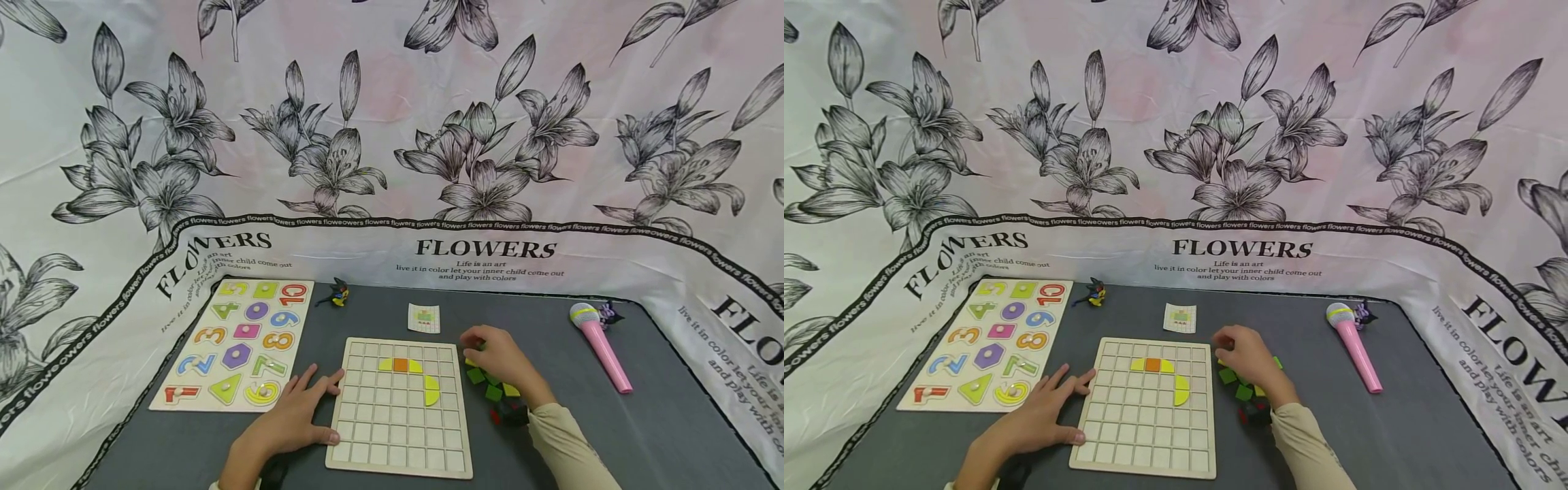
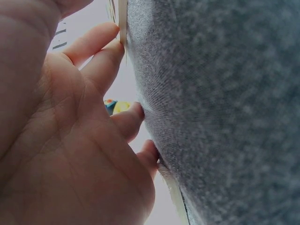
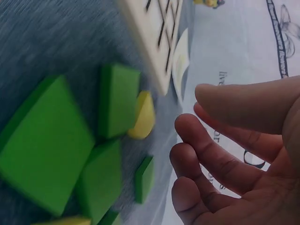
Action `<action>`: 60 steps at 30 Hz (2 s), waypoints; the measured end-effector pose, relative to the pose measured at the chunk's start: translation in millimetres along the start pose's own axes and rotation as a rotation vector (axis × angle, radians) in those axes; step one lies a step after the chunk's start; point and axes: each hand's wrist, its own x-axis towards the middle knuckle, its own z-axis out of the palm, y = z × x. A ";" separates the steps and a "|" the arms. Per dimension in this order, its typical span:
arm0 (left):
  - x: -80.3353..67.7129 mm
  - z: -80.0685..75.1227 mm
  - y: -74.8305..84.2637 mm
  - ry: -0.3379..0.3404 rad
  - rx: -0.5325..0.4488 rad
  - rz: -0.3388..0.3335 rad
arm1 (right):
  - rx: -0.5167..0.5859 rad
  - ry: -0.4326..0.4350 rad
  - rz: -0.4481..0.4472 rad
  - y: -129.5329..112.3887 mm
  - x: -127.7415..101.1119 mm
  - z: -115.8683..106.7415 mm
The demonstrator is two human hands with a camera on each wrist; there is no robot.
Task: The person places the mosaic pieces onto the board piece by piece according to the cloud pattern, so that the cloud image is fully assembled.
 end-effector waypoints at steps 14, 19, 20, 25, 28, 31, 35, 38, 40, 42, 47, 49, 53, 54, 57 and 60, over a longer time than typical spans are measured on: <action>-4.5 0.7 -4.1 0.011 -0.015 0.002 | -0.175 -0.027 -0.048 8.1 3.5 11.3; -5.1 1.3 -4.3 0.011 -0.020 -0.001 | -0.190 -0.030 -0.037 6.8 6.0 14.9; -5.0 1.3 -4.1 0.011 -0.020 -0.004 | -0.187 -0.032 -0.037 6.4 6.3 15.1; -6.0 0.7 -2.5 0.017 -0.015 -0.013 | -0.142 -0.023 -0.040 5.6 7.7 16.1; -7.1 0.1 -2.2 0.018 -0.019 -0.012 | -0.118 -0.015 -0.064 4.6 7.7 15.7; -6.5 0.3 -4.1 0.024 -0.017 0.001 | -0.087 -0.021 -0.108 1.6 6.9 14.2; -2.7 1.7 -7.2 0.034 -0.007 0.042 | -0.032 -0.030 -0.148 -5.2 7.7 12.2; -0.8 1.3 -5.3 0.029 -0.004 0.055 | -0.002 -0.055 -0.171 -12.3 11.3 12.4; -0.4 1.1 -3.4 0.027 -0.006 0.051 | 0.014 -0.079 -0.199 -17.6 14.6 13.9; -0.2 1.2 -2.2 0.022 -0.006 0.044 | 0.030 -0.105 -0.231 -23.8 18.0 15.8; -3.0 1.6 -4.0 0.026 -0.013 0.050 | 0.086 -0.153 -0.294 -39.0 24.0 26.1; -3.9 1.5 -5.2 0.034 -0.020 0.059 | 0.108 -0.173 -0.308 -43.2 25.4 30.3; -0.9 5.2 -15.5 0.041 -0.028 0.076 | 0.121 -0.193 -0.317 -51.2 26.0 37.5; 1.1 7.0 -20.0 0.041 -0.030 0.080 | 0.123 -0.201 -0.314 -53.5 26.0 38.9; 6.8 10.8 -29.3 0.031 -0.031 0.070 | 0.144 -0.236 -0.297 -60.6 26.3 43.0; 9.2 10.1 -31.0 0.029 -0.030 0.057 | 0.171 -0.264 -0.298 -67.1 30.2 47.2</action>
